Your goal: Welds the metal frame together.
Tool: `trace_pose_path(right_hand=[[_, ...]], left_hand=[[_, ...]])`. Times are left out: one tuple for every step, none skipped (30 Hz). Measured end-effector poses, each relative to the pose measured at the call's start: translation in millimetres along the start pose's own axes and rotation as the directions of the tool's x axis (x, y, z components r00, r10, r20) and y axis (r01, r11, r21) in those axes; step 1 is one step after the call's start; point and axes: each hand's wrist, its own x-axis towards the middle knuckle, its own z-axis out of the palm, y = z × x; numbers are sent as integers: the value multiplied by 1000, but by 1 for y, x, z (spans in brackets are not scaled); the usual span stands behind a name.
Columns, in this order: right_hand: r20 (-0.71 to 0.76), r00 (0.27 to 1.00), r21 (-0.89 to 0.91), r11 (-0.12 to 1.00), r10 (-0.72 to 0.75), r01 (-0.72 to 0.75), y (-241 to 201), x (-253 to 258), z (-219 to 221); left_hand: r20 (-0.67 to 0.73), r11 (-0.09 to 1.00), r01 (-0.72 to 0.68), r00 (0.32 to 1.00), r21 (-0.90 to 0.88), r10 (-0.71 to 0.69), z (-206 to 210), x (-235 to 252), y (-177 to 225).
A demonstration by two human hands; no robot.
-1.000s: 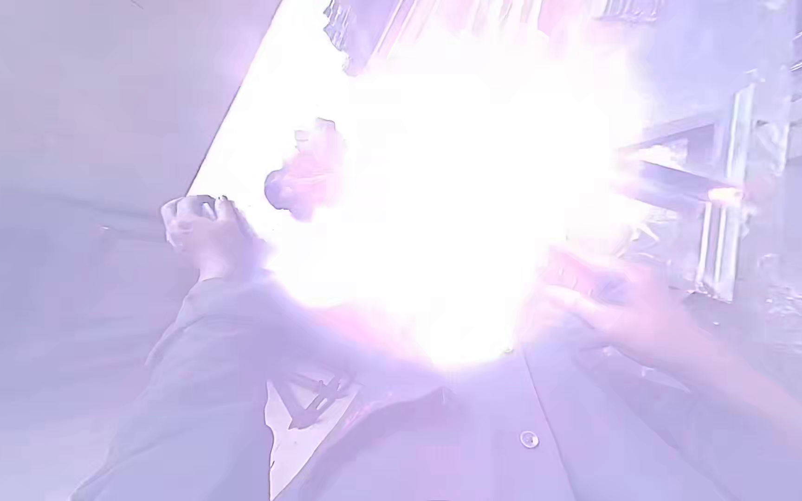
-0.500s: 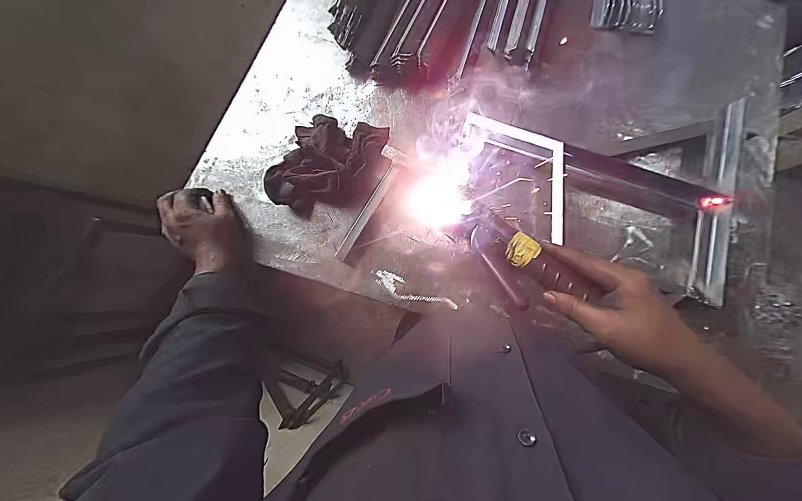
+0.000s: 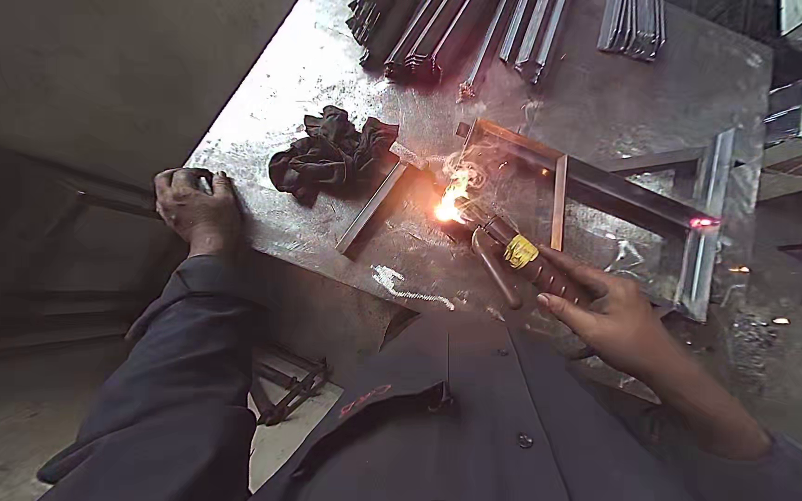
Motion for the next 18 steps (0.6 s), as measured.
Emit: trace_pose_path(right_hand=[[-2,1000,-7,1000,-2,2,0,0,0],[-3,1000,-7,1000,-5,5,0,0,0],[-4,1000,-4,1000,-6,6,1,0,0],[0,1000,-3,1000,-4,4,1,0,0],[3,1000,-4,1000,2,-2,1,0,0],[4,1000,-8,1000,3,-3,1,0,0],[5,1000,-12,1000,4,-4,0,0,0],[4,1000,-16,1000,6,-6,0,0,0],[-3,1000,-17,1000,4,-4,-1,0,1],[-6,1000,-24,1000,4,-5,-1,-1,1],[-7,1000,-30,1000,3,-4,-2,-1,1],[-13,1000,-33,999,-1,0,-2,-1,1],[-18,1000,-32,999,-3,3,-3,-1,1],[-19,1000,-30,1000,-3,2,-3,-1,1],[-16,1000,-30,1000,2,-2,-3,0,1],[-14,1000,-32,999,6,-7,-4,0,2],[-14,1000,-30,1000,7,-8,-3,0,2],[-12,1000,-28,1000,7,-7,-3,1,2]], left_hand=[[1,1000,3,1000,-5,-3,0,0,0],[0,1000,8,1000,-12,-8,0,-1,0],[5,1000,14,1000,-16,-14,-1,-1,1],[10,1000,22,1000,-12,-22,-2,-1,2],[12,1000,23,1000,-7,-23,-2,-2,2],[16,1000,23,1000,-6,-23,-2,-2,2],[21,1000,22,1000,-7,-22,-3,-2,3],[24,1000,21,1000,-9,-20,-4,-3,4],[18,1000,19,1000,-13,-18,-4,-3,5],[8,1000,17,1000,-9,-17,-4,-4,5],[11,1000,25,1000,3,-25,-6,-6,9],[52,998,58,997,15,-59,-17,-12,23],[130,994,113,985,1,-112,-37,-23,46],[161,990,141,977,-14,-136,-52,-33,63],[164,989,144,977,-36,-136,-60,-40,72],[155,990,135,980,-51,-126,-63,-44,75],[147,989,130,982,-64,-119,-64,-46,76],[147,988,138,981,-69,-127,-63,-45,75]])
